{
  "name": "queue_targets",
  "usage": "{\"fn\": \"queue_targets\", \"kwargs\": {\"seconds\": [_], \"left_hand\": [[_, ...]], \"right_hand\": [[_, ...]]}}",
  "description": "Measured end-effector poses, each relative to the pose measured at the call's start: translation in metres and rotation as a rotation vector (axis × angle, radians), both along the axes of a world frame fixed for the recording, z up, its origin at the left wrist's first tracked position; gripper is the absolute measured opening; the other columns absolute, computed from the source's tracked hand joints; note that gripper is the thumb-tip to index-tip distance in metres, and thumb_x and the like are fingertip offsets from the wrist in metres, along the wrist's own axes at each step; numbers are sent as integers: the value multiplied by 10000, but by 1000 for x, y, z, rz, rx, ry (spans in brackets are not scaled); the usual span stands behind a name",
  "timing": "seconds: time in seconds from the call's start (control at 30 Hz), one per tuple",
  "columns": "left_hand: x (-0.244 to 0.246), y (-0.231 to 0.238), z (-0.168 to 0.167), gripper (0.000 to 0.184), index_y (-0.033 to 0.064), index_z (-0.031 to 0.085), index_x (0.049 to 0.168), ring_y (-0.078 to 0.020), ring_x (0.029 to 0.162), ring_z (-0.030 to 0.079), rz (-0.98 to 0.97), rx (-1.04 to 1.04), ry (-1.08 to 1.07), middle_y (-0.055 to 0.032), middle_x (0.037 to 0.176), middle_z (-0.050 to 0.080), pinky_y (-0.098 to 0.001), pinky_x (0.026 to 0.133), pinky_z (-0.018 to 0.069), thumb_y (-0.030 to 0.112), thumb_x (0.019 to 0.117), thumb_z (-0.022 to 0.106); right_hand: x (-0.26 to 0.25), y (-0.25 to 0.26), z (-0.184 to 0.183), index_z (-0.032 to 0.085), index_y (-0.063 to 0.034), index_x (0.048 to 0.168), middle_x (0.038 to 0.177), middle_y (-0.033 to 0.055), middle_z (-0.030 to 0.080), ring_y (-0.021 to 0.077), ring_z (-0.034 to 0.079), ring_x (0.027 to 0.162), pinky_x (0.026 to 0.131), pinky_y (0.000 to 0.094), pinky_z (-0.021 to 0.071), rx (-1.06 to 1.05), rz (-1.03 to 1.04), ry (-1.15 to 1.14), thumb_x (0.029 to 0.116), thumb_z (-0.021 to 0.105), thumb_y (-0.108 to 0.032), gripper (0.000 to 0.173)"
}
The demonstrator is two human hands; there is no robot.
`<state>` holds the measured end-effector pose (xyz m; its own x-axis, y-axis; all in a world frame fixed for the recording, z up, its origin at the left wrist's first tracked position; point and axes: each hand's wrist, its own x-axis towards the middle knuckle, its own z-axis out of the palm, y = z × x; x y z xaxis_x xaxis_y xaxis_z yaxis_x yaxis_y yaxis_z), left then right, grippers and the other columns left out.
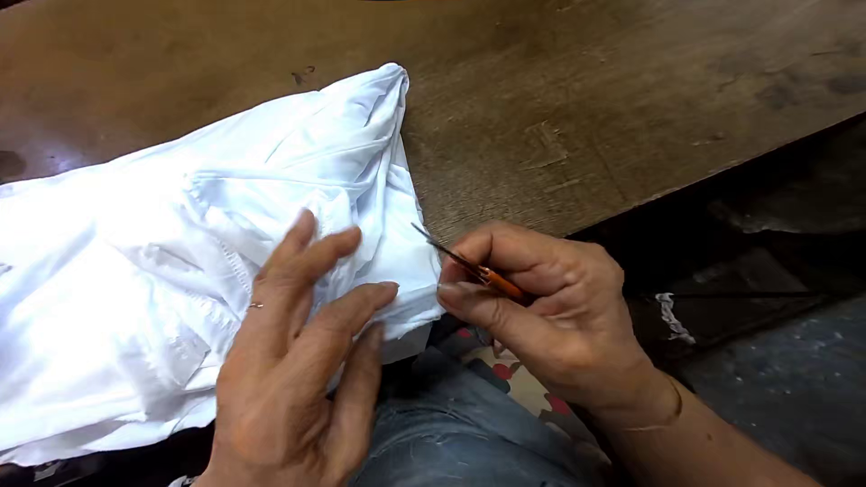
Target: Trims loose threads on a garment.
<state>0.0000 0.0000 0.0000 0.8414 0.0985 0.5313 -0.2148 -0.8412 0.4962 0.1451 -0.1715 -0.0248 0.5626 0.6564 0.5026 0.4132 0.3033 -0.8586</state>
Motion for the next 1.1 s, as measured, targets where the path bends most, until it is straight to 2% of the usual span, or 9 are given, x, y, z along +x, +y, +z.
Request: {"fn": "queue_targets", "kwargs": {"seconds": [0.1,0.2,0.3,0.47,0.57,0.67,0.73,0.87,1.1], "left_hand": [[0,5,-3,156,96,767,1040,-163,1156,604,67,33,-31,-84,1198,634,-300,973,529,202,935,722],[-1,12,9,152,87,769,992,-88,806,511,161,129,-39,-4,853,584,-266,714,391,209,963,683],[-3,10,16,149,86,672,1054,11,643,575,206,27,-37,72,785,645,-161,573,477,204,1023,587],[-10,6,-5,149,123,627,1163,-52,871,706,223,-292,-190,88,1016,704,-235,771,619,176,1073,520],[-11,5,-14,197,108,617,1195,-100,823,735,250,-519,-214,68,972,739,-275,726,644,237,1060,552],[-7,-1,-17,386,72,559,1283,-84,715,722,304,-540,-183,65,882,742,-247,653,638,96,932,717],[-5,-1,-17,412,55,608,1296,-79,679,701,283,-514,-158,45,883,737,-227,613,621,31,902,727],[-11,-2,-16,160,34,766,1080,-140,760,727,164,-698,-183,-56,988,757,-270,669,641,13,964,657],[-24,-14,-17,301,8,719,1224,-175,733,739,234,-1058,-240,-136,1029,754,-302,648,649,-14,926,691]], "right_hand": [[7,3,6,648,11,960,761,1,596,22,540,607,501,132,460,-3,59,-56,934,652,4,27],[9,7,10,657,11,956,769,-2,609,13,558,633,524,125,470,1,71,-82,940,655,0,20],[6,15,19,655,26,943,757,11,604,27,549,614,501,142,463,48,98,-58,916,655,20,28],[-9,26,-1,640,-31,972,720,-38,530,-10,434,554,451,113,340,-4,99,48,843,793,-95,210],[-21,29,-23,642,-40,994,710,-29,558,11,493,553,465,135,411,-80,122,117,957,642,-72,49],[-28,29,-28,660,-16,1087,710,-21,558,20,483,548,468,141,403,-97,152,196,996,540,-47,154],[-26,26,-25,654,-13,1142,740,-18,595,22,509,571,486,140,426,-104,166,219,986,544,-31,192],[-21,21,-17,677,1,1192,798,-25,636,12,538,617,518,136,457,-96,160,163,967,565,-10,252],[2,44,12,697,-27,1261,771,-40,633,-1,538,601,496,159,449,-238,151,-22,1005,523,-60,311]]}}
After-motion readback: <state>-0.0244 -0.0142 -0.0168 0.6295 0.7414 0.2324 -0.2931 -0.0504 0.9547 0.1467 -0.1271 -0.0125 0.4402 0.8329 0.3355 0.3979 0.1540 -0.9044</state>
